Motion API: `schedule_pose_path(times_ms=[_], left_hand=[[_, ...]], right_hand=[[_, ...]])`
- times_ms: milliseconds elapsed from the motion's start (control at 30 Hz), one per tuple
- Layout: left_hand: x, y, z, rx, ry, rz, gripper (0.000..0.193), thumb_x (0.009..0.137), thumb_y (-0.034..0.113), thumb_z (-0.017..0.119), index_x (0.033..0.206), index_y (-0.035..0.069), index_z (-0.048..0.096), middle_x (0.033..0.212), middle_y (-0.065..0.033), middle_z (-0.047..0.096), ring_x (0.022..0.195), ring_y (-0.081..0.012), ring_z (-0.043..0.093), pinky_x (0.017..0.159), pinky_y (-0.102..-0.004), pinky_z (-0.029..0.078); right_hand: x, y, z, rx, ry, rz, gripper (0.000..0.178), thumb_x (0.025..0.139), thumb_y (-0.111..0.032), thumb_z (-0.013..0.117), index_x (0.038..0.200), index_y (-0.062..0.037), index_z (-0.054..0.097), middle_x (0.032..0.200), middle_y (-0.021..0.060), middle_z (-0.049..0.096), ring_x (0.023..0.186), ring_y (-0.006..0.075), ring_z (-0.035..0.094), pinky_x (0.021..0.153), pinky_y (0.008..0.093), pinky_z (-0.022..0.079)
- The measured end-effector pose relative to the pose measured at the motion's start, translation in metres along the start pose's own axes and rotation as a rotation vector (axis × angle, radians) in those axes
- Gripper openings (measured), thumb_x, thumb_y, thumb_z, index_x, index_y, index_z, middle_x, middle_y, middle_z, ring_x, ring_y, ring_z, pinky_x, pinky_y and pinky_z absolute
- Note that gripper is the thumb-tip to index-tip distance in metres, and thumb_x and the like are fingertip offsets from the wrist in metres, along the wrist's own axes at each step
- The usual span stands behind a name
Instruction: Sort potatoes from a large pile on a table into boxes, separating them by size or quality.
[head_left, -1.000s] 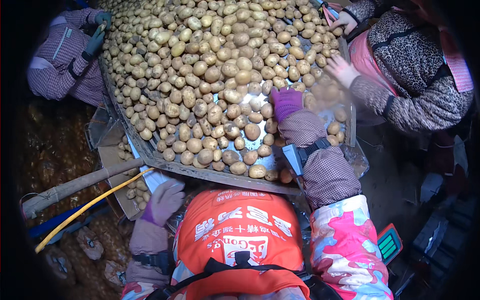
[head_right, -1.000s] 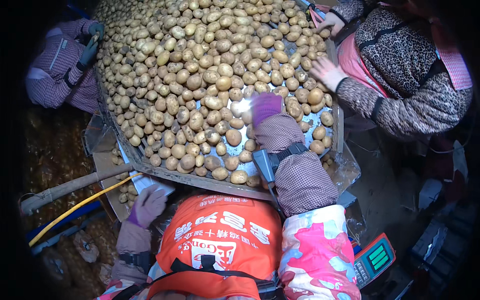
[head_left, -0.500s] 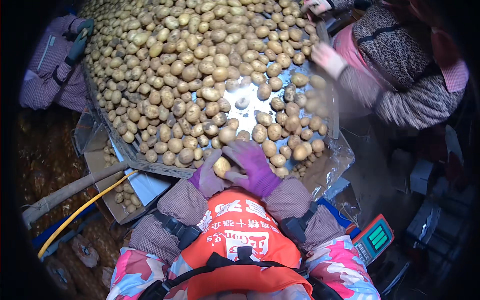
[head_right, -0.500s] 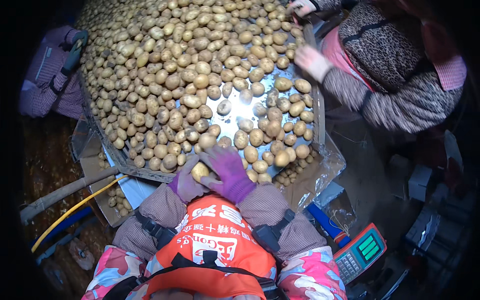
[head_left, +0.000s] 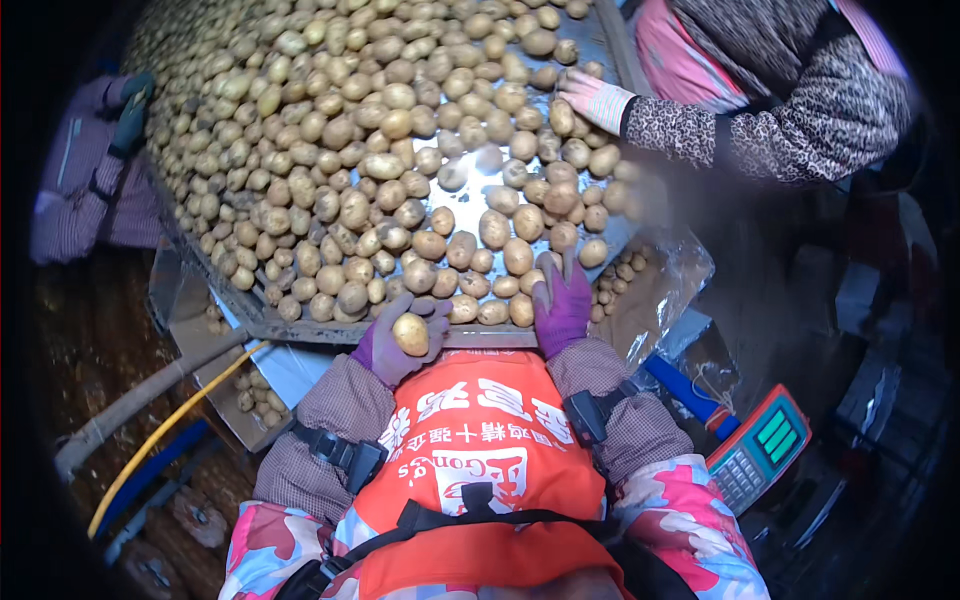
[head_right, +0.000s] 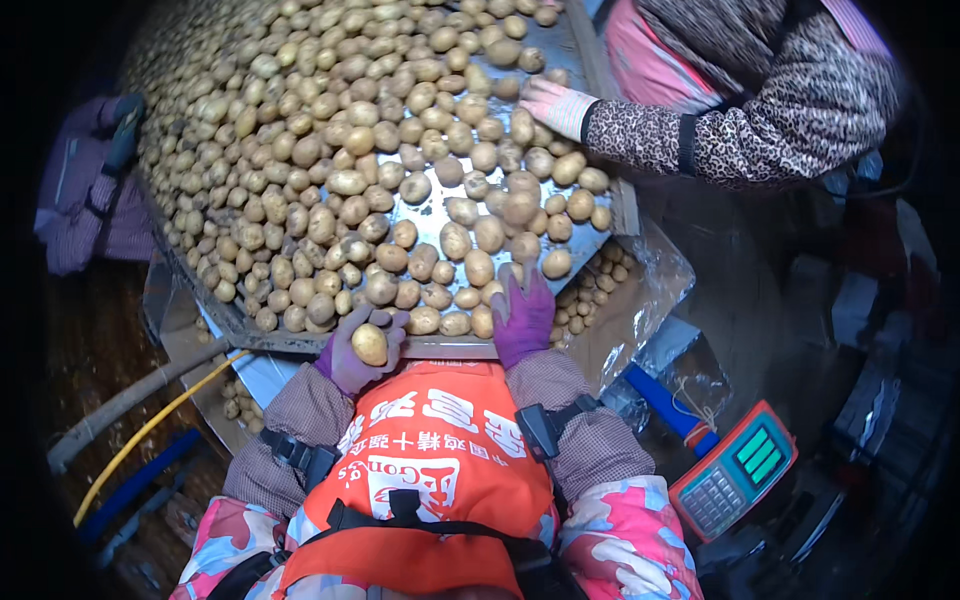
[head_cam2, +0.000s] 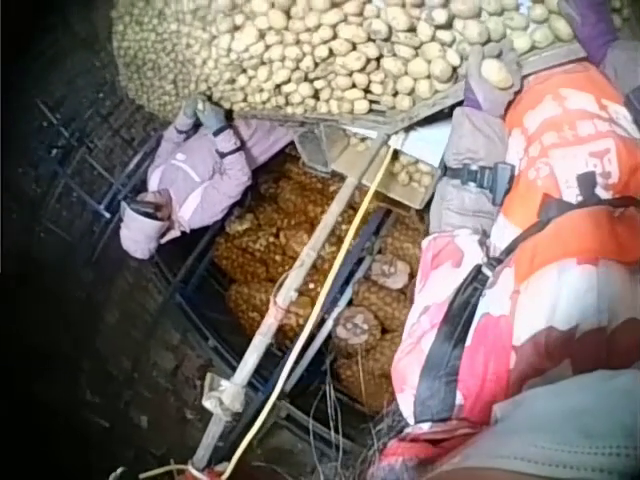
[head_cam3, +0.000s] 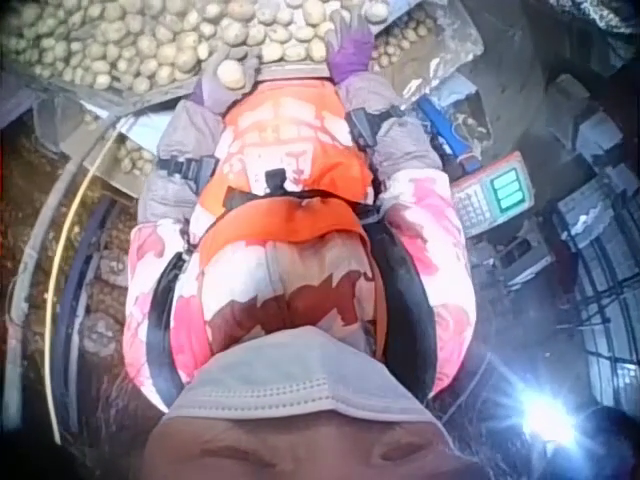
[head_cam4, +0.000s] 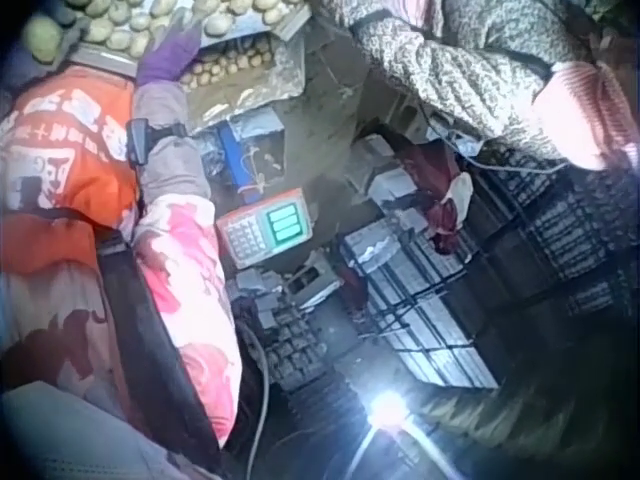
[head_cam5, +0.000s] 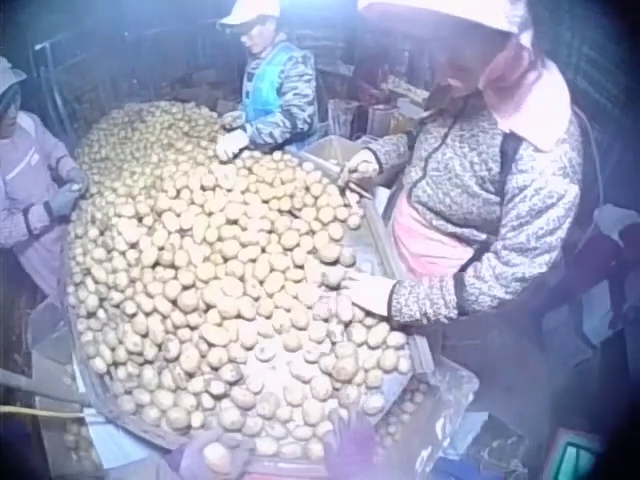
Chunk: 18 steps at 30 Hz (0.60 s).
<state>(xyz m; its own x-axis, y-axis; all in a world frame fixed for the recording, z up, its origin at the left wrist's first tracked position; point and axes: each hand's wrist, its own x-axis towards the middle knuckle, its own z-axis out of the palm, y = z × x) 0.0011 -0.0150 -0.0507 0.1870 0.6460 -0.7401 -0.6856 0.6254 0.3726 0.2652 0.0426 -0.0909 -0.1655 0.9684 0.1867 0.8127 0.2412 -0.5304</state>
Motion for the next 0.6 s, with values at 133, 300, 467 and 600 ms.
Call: schedule_pose_path(times_ms=[133, 300, 467, 600], left_hand=[[0.009, 0.012, 0.020, 0.096, 0.098, -0.048, 0.040, 0.097, 0.035, 0.049, 0.118, 0.001, 0.054, 0.107, -0.0137, 0.066, 0.080, -0.0205, 0.065, 0.060, -0.0299, 0.053], [0.014, 0.008, 0.053, 0.266, 0.104, -0.094, 0.040, 0.097, 0.034, 0.049, 0.119, 0.001, 0.053, 0.104, -0.0136, 0.066, 0.071, -0.0201, 0.064, 0.057, -0.0298, 0.052], [0.029, 0.006, 0.032, 0.214, 0.068, -0.201, 0.041, 0.096, 0.042, 0.049, 0.120, 0.010, 0.055, 0.105, -0.0110, 0.066, 0.076, -0.0225, 0.062, 0.057, -0.0326, 0.052], [0.029, 0.010, 0.036, 0.244, 0.098, -0.207, 0.040, 0.097, 0.042, 0.046, 0.116, 0.008, 0.059, 0.101, -0.0127, 0.067, 0.073, -0.0235, 0.063, 0.054, -0.0327, 0.052]], right_hand=[[-0.004, 0.007, 0.005, 0.003, -0.003, 0.022, 0.044, 0.084, -0.028, 0.059, 0.124, -0.0090, 0.057, 0.126, 0.0194, 0.050, 0.110, 0.0372, 0.050, 0.090, 0.0487, 0.041], [-0.017, -0.015, -0.010, 0.032, 0.044, -0.006, 0.060, 0.074, -0.031, 0.066, 0.128, -0.0102, 0.051, 0.132, 0.0134, 0.047, 0.120, 0.0342, 0.045, 0.102, 0.0504, 0.033], [-0.071, 0.027, -0.041, 0.254, 0.075, 0.132, 0.036, 0.077, -0.013, 0.062, 0.113, -0.0073, 0.061, 0.118, 0.0140, 0.060, 0.106, 0.0318, 0.059, 0.092, 0.0432, 0.045], [-0.141, 0.105, -0.001, 0.361, 0.114, 0.628, 0.036, 0.079, -0.015, 0.060, 0.113, -0.0050, 0.061, 0.109, 0.0145, 0.064, 0.097, 0.0363, 0.062, 0.087, 0.0403, 0.050]])
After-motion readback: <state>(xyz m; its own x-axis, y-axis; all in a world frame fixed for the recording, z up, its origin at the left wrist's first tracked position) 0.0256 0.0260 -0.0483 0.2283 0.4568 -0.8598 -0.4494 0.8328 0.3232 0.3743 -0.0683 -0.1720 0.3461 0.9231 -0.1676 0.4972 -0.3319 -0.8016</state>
